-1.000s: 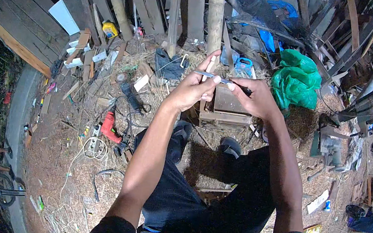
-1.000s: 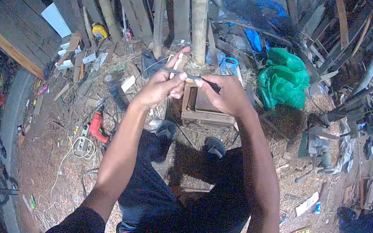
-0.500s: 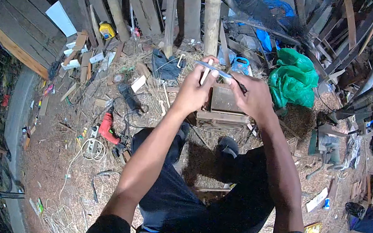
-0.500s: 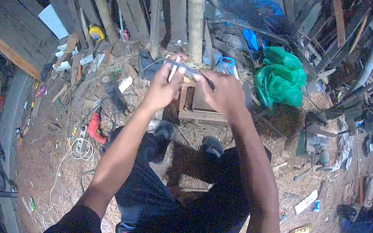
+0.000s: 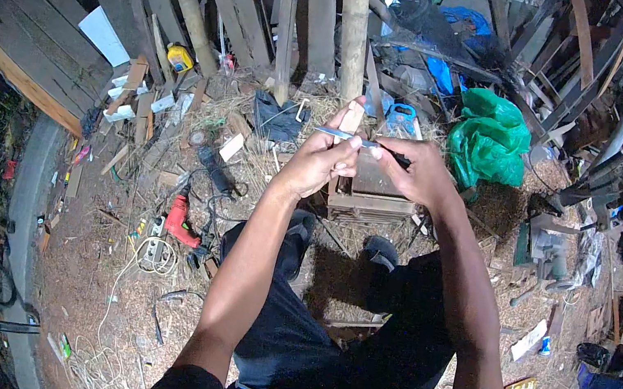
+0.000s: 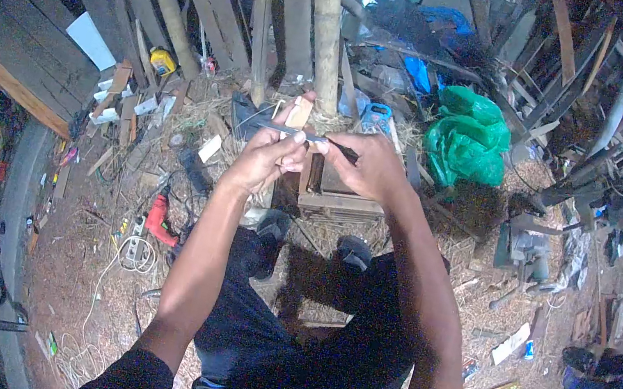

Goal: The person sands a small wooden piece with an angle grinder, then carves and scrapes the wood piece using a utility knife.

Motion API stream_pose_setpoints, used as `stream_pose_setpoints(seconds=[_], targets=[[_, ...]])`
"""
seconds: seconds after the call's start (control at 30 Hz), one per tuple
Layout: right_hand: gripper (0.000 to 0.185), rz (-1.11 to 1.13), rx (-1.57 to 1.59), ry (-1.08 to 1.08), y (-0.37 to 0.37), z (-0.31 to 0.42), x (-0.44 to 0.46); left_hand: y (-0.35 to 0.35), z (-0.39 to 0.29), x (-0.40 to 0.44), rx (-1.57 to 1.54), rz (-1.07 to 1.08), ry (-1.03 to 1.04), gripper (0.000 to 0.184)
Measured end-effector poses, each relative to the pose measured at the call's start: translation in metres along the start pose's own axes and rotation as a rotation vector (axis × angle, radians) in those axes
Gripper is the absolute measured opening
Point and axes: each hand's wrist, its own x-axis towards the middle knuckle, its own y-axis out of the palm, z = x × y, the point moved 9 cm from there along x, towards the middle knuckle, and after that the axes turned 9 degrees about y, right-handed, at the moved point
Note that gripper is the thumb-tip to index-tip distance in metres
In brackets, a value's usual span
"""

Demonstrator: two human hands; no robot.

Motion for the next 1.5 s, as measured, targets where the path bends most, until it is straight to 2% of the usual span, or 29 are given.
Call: stream_pose_setpoints(seconds=[0.13, 0.33, 0.4, 0.63, 0.8, 0.93, 1.1, 1.2, 1.33, 1.4, 1.5], targets=[[0.027, 0.048, -0.087, 0.025, -0.004, 0.005, -0.001, -0.007, 0.011, 0.001, 0.097, 0.027, -0.019, 0.061], [0.024, -0.099, -0.179, -0.089, -0.011, 0.013, -0.005, -0.008, 0.007, 0.001, 0.239, -0.01, 0.041, 0.056], [0.024, -0.092, -0.238, -0.04, -0.011, 0.01, -0.005, -0.008, 0.007, 0.003, 0.278, -0.033, 0.066, 0.052], [0.026, -0.147, -0.311, -0.017, -0.013, 0.009, -0.005, -0.014, 0.008, 0.002, 0.419, -0.201, 0.104, 0.041], [0.027, -0.203, -0.188, -0.084, -0.017, 0.014, -0.004, -0.015, 0.009, -0.001, 0.596, -0.319, 0.137, 0.034], [0.029, -0.072, -0.136, 0.065, -0.008, -0.007, 0.002, -0.01, 0.011, 0.003, 0.284, -0.225, 0.067, 0.046], [0.028, -0.013, -0.029, -0.017, -0.002, -0.004, 0.0, -0.009, 0.007, 0.004, 0.245, -0.08, 0.038, 0.062], [0.029, 0.022, -0.023, -0.011, 0.0, -0.004, 0.0, -0.007, 0.005, 0.001, 0.152, -0.124, 0.025, 0.066], [0.028, 0.042, -0.031, -0.009, -0.001, -0.002, 0.0, -0.007, 0.01, 0.003, 0.12, -0.045, 0.032, 0.062], [0.026, -0.021, -0.087, -0.064, -0.005, 0.006, -0.001, -0.007, 0.01, 0.005, 0.123, -0.003, 0.06, 0.059], [0.024, -0.095, -0.197, -0.09, -0.008, 0.012, -0.003, -0.007, 0.005, 0.004, 0.182, -0.09, 0.089, 0.054]])
